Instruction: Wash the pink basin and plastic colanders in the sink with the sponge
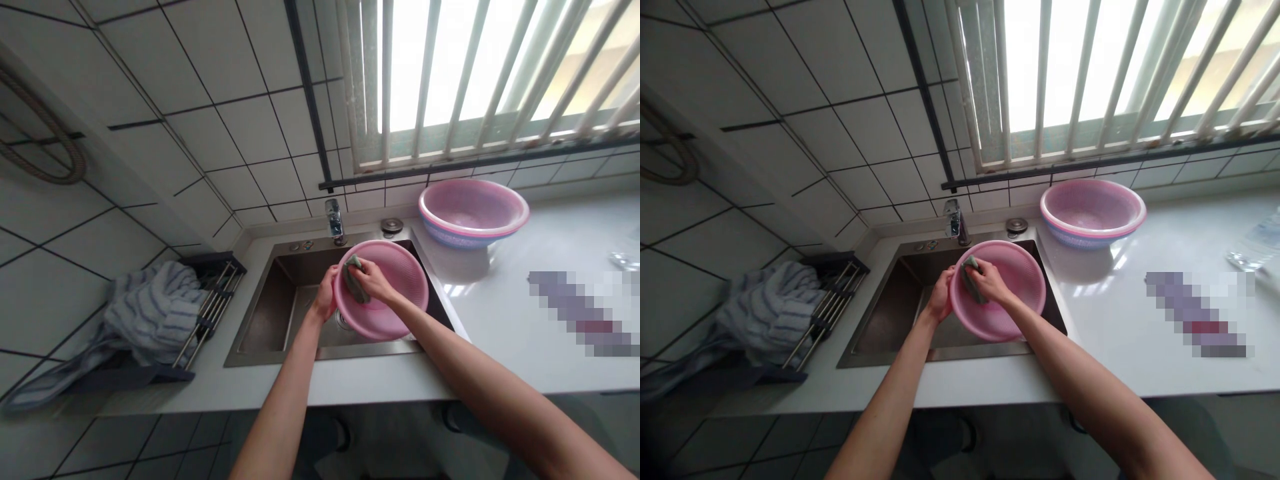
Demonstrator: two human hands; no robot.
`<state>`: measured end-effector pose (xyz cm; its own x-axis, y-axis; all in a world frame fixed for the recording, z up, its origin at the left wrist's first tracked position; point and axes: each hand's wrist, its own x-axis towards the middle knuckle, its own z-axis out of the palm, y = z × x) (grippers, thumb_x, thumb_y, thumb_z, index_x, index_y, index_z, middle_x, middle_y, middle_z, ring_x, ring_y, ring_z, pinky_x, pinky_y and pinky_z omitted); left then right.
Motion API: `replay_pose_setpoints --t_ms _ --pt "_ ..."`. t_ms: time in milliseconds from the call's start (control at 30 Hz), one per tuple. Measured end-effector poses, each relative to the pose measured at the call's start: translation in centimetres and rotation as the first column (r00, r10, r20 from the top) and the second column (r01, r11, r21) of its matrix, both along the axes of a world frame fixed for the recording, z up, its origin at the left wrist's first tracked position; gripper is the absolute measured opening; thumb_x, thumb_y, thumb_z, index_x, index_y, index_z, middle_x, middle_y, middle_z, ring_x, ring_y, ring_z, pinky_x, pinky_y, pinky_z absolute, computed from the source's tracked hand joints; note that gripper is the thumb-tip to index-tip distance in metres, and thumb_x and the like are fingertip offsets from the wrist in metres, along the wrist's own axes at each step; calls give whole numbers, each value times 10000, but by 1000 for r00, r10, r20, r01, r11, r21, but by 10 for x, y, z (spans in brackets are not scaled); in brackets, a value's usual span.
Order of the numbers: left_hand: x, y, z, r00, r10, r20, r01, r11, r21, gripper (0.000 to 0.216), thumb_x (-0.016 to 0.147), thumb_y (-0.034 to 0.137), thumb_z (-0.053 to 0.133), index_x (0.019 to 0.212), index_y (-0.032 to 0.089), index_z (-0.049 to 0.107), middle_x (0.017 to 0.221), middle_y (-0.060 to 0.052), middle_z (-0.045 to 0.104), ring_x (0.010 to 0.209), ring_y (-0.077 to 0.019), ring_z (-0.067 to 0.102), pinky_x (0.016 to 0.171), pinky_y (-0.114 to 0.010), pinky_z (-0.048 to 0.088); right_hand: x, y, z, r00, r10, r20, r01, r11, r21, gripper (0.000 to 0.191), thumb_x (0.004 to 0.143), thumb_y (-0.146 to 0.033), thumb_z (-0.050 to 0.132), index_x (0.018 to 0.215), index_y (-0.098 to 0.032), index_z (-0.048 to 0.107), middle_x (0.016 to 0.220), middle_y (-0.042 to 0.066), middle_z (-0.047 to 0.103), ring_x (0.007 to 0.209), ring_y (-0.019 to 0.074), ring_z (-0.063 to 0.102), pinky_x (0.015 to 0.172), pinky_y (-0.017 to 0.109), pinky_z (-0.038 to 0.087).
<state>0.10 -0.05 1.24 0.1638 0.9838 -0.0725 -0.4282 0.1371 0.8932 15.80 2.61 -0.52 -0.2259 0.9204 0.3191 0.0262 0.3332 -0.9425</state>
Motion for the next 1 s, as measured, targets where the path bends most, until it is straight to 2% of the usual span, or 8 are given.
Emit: replay_pose_setpoints --t_ms 100,200,433,500,633,700,867,1000 --pt "-5 1 -2 995 80 -58 -82 996 -34 313 835 477 743 964 197 692 876 3 751 986 -216 717 985 -320 516 -9 -8 -6 960 247 133 -245 969 -29 245 903 -397 601 867 -165 672 812 25 677 683 148 541 630 237 439" --pt "-7 1 -4 986 93 -136 -93 996 5 409 836 537 784 1094 231 703 961 11 758 1054 -209 706 1053 -320 482 -13 -12 -11 906 365 213 -362 931 -53 225 889 -362 618 801 -163 675 772 29 677 643 144 531 599 239 418" --pt "0 1 -4 1000 6 -17 -6 1000 -31 434 900 507 751 1208 203 753 1252 -62 777 1308 -256 643 1196 -380 420 -2 3 -7 998 -63 12 63 998 -16 321 917 -467 568 926 -159 656 872 45 679 757 172 555 662 240 451" --pt "0 1 -4 1000 29 -4 -29 998 -53 393 910 477 741 1197 210 766 1233 -55 788 1300 -251 655 1196 -377 429 -4 0 -6 998 -33 53 34 999 -7 286 924 -440 564 903 -168 648 843 33 667 731 161 539 649 235 435" --pt "-5 1 -5 990 106 -89 -116 987 -113 373 879 510 757 1059 186 803 1072 -58 821 1179 -266 721 1165 -402 465 -12 -8 -8 957 223 186 -223 975 -22 247 914 -395 585 808 -175 623 757 13 636 653 140 503 588 228 378" --pt "-5 1 -6 989 112 -99 -123 985 -119 373 871 511 770 1046 184 808 1091 -61 820 1200 -267 713 1184 -404 447 -12 -7 -9 965 204 162 -205 979 -11 255 915 -405 579 824 -172 631 788 19 651 674 144 514 603 230 390" --pt "-1 4 -8 1000 -6 -18 5 994 -107 450 909 524 743 1171 160 791 1224 -106 791 1279 -289 674 1203 -413 434 -5 2 -8 995 -101 9 101 995 -7 286 919 -448 552 877 -176 627 815 16 645 713 153 513 644 235 418" --pt "-5 5 -14 998 27 -62 -33 994 -105 503 879 594 759 1152 172 791 1223 -104 790 1264 -295 685 1188 -421 448 -9 -3 -7 991 99 94 -100 995 6 271 915 -423 565 826 -173 621 771 10 633 685 146 493 618 237 388"
